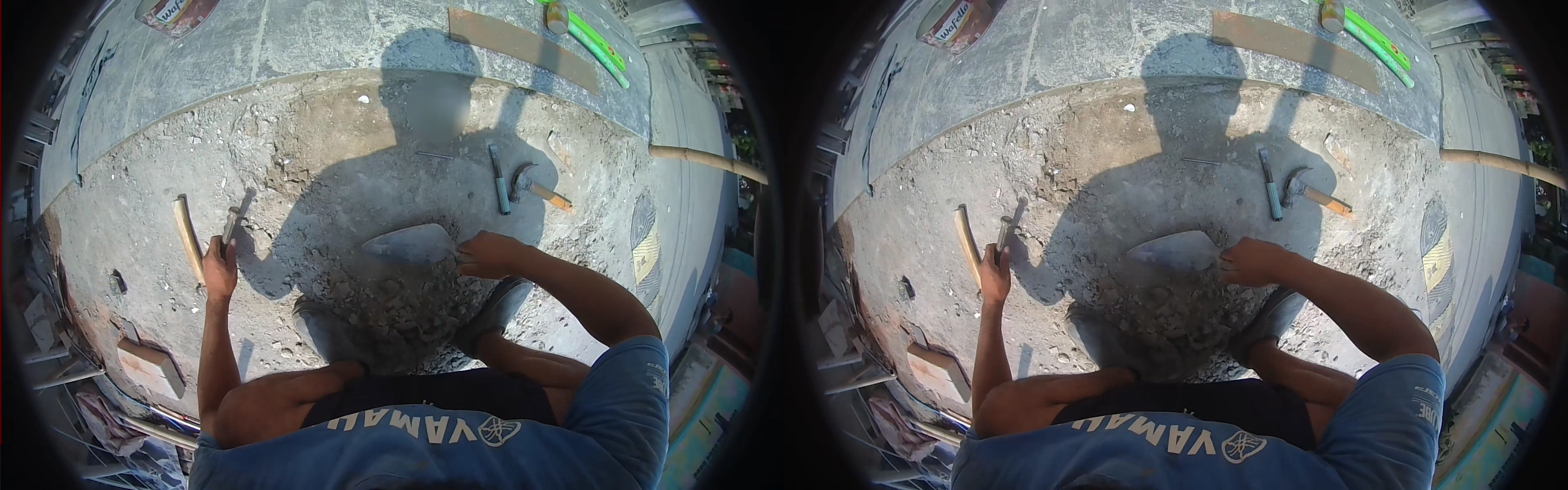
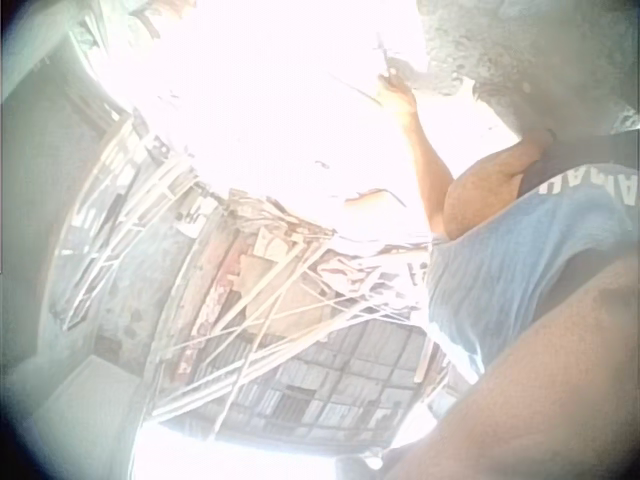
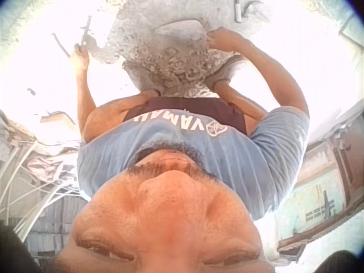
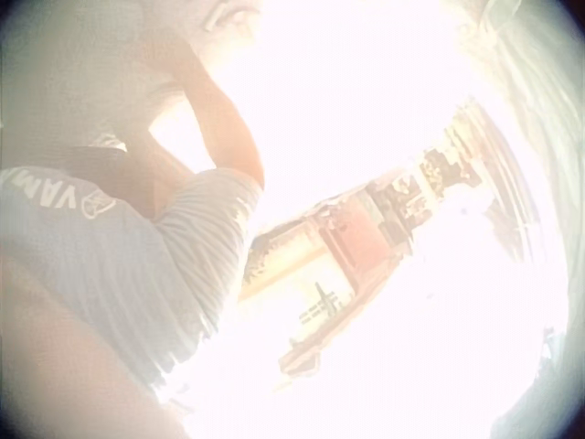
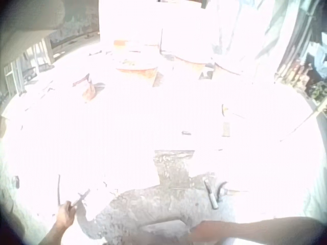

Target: The person uses a small hand tool to scrape and shape the edge of a stone slab, then uses a hammer and chisel to chip away pieces of concrete and stone from a central point on the ground.

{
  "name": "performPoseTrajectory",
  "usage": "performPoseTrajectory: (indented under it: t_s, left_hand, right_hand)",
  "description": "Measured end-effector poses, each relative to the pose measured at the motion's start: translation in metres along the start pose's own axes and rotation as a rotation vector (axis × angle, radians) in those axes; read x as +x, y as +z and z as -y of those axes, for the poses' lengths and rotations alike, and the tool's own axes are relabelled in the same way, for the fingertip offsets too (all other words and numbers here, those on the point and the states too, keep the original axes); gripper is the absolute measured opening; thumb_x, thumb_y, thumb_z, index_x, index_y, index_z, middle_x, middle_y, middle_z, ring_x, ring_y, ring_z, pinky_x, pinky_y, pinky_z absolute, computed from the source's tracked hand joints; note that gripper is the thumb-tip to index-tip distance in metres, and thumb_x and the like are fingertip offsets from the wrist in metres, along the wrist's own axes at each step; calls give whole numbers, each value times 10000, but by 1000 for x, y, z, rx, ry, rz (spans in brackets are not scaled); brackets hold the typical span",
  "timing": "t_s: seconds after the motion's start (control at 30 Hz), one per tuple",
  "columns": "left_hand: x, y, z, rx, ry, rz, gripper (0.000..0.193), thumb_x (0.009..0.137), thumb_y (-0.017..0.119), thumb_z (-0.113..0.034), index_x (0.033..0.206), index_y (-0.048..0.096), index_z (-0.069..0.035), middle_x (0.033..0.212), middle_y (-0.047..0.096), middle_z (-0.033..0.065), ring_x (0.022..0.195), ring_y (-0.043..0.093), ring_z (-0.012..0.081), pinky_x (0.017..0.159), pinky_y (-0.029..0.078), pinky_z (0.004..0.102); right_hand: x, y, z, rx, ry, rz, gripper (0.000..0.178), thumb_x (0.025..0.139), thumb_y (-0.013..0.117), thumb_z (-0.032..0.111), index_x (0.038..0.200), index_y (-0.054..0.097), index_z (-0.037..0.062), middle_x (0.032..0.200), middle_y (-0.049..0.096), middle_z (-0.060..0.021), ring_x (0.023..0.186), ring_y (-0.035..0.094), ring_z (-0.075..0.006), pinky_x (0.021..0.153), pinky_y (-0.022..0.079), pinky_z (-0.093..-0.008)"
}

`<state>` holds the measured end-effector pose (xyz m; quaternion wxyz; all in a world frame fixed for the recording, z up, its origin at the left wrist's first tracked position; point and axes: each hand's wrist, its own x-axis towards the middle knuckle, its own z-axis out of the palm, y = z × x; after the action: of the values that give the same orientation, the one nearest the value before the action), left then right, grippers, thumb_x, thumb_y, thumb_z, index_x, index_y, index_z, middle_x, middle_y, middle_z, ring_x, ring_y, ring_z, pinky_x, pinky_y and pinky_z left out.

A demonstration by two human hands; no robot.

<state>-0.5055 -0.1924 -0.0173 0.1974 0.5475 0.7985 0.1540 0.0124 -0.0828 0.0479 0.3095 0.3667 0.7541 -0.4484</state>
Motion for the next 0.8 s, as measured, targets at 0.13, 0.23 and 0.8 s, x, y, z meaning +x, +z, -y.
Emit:
performPoseTrajectory:
  t_s: [0.13,0.23,0.8]
  left_hand:
    - [15,-16,-110,-7,251,330,236,912,625,-225,899,508,-21,642,546,177,617,573,364,565,430,435]
    - [23,-14,-185,77,511,619,193,857,658,-190,914,537,-50,721,596,177,711,601,402,615,451,473]
    - [48,176,-414,-3,918,236,211,806,719,-247,771,591,-82,677,617,84,707,636,308,643,498,430]
  right_hand:
    - [-15,48,-40,-68,-130,63,463,838,625,421,1116,609,52,1001,645,-214,972,623,-382,856,491,-471]
    - [-35,25,-33,-83,-233,-33,461,841,637,429,1120,610,63,1054,633,-179,1000,616,-357,860,489,-470]
    - [-59,46,-238,42,340,-753,332,791,640,160,1077,543,21,930,624,-171,858,615,-376,752,508,-480]
